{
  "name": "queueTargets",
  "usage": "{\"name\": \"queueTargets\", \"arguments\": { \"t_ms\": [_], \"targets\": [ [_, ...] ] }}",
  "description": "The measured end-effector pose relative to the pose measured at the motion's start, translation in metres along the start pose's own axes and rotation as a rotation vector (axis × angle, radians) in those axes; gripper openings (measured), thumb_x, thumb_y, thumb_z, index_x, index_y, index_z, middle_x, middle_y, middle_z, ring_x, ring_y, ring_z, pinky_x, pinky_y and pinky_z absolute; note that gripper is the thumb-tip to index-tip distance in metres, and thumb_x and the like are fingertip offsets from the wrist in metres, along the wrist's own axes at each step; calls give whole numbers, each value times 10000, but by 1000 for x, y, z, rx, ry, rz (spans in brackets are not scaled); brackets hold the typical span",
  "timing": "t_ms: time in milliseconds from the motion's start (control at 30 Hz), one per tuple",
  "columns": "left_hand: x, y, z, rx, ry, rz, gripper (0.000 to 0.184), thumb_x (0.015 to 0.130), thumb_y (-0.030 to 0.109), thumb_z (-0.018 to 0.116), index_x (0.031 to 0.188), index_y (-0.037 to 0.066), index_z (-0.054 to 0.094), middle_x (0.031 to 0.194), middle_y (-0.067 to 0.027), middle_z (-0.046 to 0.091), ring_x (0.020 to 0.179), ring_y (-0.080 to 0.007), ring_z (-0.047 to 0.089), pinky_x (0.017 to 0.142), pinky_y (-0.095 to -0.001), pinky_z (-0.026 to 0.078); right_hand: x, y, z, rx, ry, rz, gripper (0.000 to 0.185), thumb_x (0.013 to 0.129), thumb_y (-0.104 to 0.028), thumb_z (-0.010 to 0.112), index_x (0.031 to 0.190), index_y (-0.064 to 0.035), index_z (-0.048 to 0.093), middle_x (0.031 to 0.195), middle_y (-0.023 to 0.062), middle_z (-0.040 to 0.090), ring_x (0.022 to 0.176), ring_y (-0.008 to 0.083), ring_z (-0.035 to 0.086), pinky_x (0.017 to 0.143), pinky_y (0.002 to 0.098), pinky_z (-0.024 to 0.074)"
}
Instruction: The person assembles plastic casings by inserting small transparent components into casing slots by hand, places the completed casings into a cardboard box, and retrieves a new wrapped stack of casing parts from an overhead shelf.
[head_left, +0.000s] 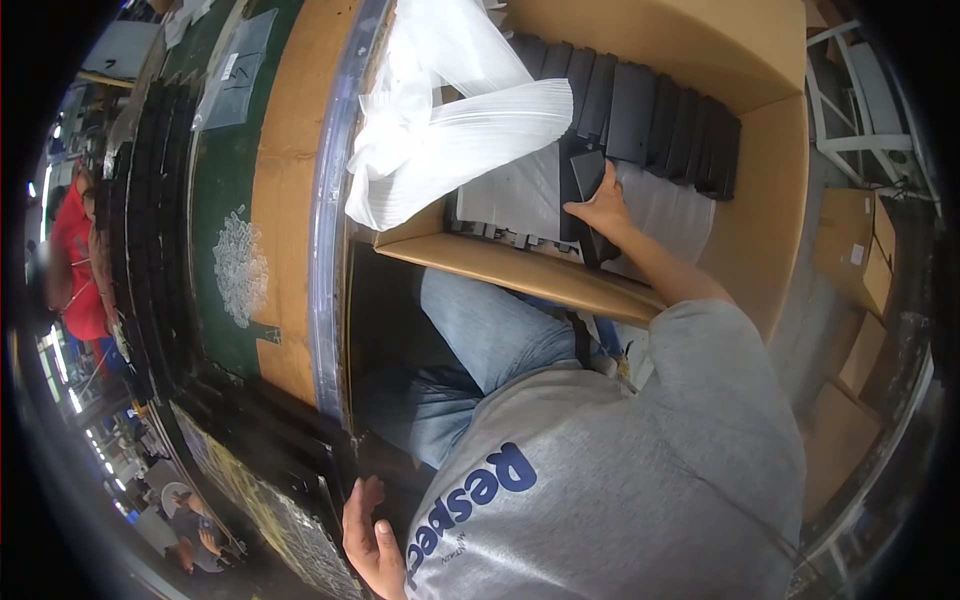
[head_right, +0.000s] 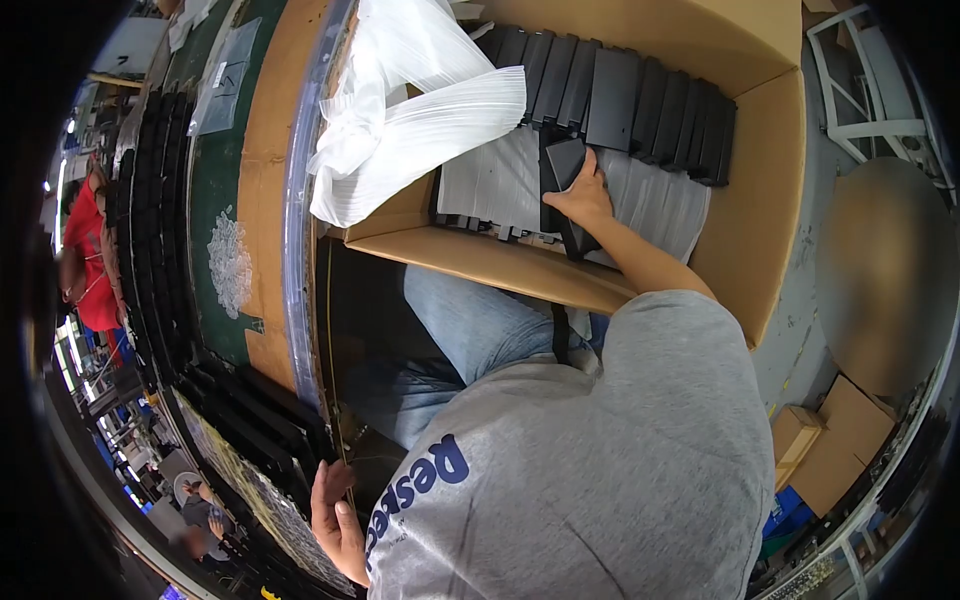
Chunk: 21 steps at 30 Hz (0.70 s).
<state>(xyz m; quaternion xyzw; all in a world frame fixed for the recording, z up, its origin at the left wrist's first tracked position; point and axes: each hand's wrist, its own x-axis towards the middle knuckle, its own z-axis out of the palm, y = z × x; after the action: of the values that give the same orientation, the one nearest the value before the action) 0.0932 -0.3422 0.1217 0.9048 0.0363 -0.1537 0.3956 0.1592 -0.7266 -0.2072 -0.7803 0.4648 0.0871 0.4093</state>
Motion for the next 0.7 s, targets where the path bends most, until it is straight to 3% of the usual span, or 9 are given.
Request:
{"name": "queueTargets", "arguments": {
  "t_ms": [333, 600, 700],
  "targets": [
    [2, 3, 6, -3, -16, 3, 506, 909, 317, 481, 1281, -19, 416, 1166, -176, 546, 1046, -240, 537, 952, -355, 377, 9, 21, 8, 68, 22, -125, 1099, 562, -351, 773, 1393, -99, 99, 1296, 254, 345, 1194, 380, 387, 989, 419, 346],
    [10, 10, 11, -35, -68, 20, 509, 905, 311, 490, 1276, -30, 415, 1166, -182, 544, 1060, -244, 531, 952, -355, 377, -5, -10, 10, -179, -31, -96, 1099, 569, -417, 783, 1385, -37, 153, 1292, 253, 363, 1204, 384, 373, 1004, 401, 333],
    [11, 11, 10, -52, -44, -4, 509, 900, 305, 494, 1272, -35, 418, 1158, -182, 547, 1055, -247, 533, 946, -353, 380, 4, -1, 10, -10, -21, -243, 1068, 580, -432, 782, 1367, 1, 204, 1292, 266, 371, 1202, 378, 383, 1002, 403, 328]
  ]
}}
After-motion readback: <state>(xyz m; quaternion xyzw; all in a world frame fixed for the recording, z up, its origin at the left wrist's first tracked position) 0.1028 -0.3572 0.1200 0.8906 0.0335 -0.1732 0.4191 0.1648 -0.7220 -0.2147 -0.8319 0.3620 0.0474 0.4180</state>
